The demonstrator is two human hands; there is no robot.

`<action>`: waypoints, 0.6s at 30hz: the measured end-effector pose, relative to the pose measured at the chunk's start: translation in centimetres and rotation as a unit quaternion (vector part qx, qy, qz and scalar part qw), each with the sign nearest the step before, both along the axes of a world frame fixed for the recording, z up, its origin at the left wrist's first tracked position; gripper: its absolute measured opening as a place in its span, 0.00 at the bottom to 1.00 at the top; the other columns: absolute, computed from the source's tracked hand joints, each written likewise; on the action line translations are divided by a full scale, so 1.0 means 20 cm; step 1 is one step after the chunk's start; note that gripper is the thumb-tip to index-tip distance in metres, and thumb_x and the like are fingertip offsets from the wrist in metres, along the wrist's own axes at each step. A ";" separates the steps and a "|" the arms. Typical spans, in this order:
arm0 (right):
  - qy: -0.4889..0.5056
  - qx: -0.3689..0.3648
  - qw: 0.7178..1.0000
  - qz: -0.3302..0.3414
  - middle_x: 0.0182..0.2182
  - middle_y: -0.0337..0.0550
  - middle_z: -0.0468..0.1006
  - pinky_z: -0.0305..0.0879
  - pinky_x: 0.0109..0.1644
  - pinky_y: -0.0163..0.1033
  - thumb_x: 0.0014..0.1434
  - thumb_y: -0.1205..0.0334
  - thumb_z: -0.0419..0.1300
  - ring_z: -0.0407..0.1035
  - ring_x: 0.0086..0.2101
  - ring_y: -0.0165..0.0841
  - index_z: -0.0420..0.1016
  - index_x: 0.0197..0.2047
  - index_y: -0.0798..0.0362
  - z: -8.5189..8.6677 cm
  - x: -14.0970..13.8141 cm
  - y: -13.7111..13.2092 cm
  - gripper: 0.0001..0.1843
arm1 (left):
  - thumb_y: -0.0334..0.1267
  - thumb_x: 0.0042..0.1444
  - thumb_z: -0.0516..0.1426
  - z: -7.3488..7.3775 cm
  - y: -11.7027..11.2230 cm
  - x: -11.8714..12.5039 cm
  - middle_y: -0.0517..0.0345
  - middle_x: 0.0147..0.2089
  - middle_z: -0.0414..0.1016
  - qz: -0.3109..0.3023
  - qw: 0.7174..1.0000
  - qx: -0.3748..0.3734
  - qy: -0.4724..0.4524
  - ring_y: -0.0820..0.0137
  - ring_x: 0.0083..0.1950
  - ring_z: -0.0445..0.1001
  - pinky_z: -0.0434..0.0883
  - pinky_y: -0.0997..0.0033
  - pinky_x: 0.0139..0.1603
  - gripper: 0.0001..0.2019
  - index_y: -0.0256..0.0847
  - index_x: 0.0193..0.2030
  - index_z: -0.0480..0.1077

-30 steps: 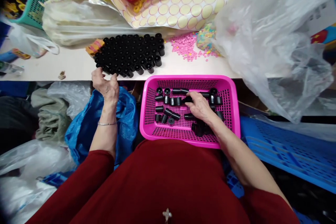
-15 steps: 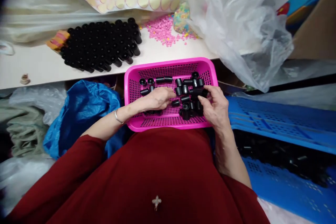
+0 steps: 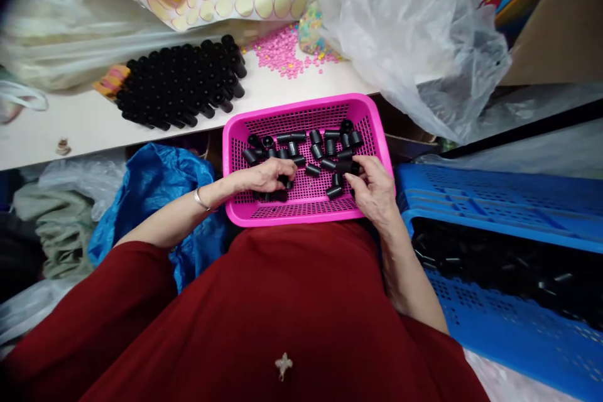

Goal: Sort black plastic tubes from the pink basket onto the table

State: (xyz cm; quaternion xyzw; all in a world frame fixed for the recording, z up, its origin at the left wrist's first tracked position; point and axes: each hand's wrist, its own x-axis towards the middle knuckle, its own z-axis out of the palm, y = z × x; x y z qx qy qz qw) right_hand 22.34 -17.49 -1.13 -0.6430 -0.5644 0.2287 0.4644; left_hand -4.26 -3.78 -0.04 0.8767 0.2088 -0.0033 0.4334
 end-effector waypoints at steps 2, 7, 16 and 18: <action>0.035 -0.008 0.999 -0.009 0.35 0.39 0.77 0.75 0.35 0.41 0.55 0.58 0.67 0.71 0.29 0.32 0.79 0.48 0.46 -0.01 -0.01 0.00 0.15 | 0.31 0.45 0.64 -0.02 0.01 -0.04 0.59 0.37 0.73 0.113 0.989 -0.090 -0.021 0.69 0.39 0.70 0.69 0.66 0.46 0.08 0.37 0.33 0.71; 0.149 -0.019 0.989 -0.017 0.31 0.36 0.78 0.76 0.33 0.37 0.52 0.57 0.72 0.73 0.28 0.30 0.79 0.47 0.45 -0.02 -0.03 0.01 0.18 | 0.34 0.52 0.60 -0.05 0.01 -0.03 0.57 0.38 0.73 0.228 0.966 -0.103 -0.060 0.69 0.40 0.69 0.68 0.63 0.47 0.07 0.36 0.38 0.73; 0.415 -0.049 0.909 0.012 0.36 0.37 0.84 0.83 0.38 0.39 0.45 0.57 0.78 0.79 0.32 0.32 0.82 0.42 0.47 0.01 -0.10 0.02 0.20 | 0.28 0.48 0.55 0.01 -0.07 0.01 0.48 0.47 0.76 -0.068 0.966 0.210 0.136 0.53 0.54 0.65 0.61 0.50 0.54 0.15 0.40 0.40 0.79; 0.446 -0.063 0.893 0.014 0.35 0.37 0.84 0.82 0.37 0.39 0.44 0.59 0.79 0.80 0.32 0.32 0.81 0.41 0.48 0.02 -0.09 0.02 0.20 | 0.28 0.48 0.55 0.03 -0.08 0.02 0.46 0.52 0.75 -0.090 0.955 0.231 0.160 0.52 0.55 0.64 0.61 0.51 0.52 0.16 0.40 0.43 0.79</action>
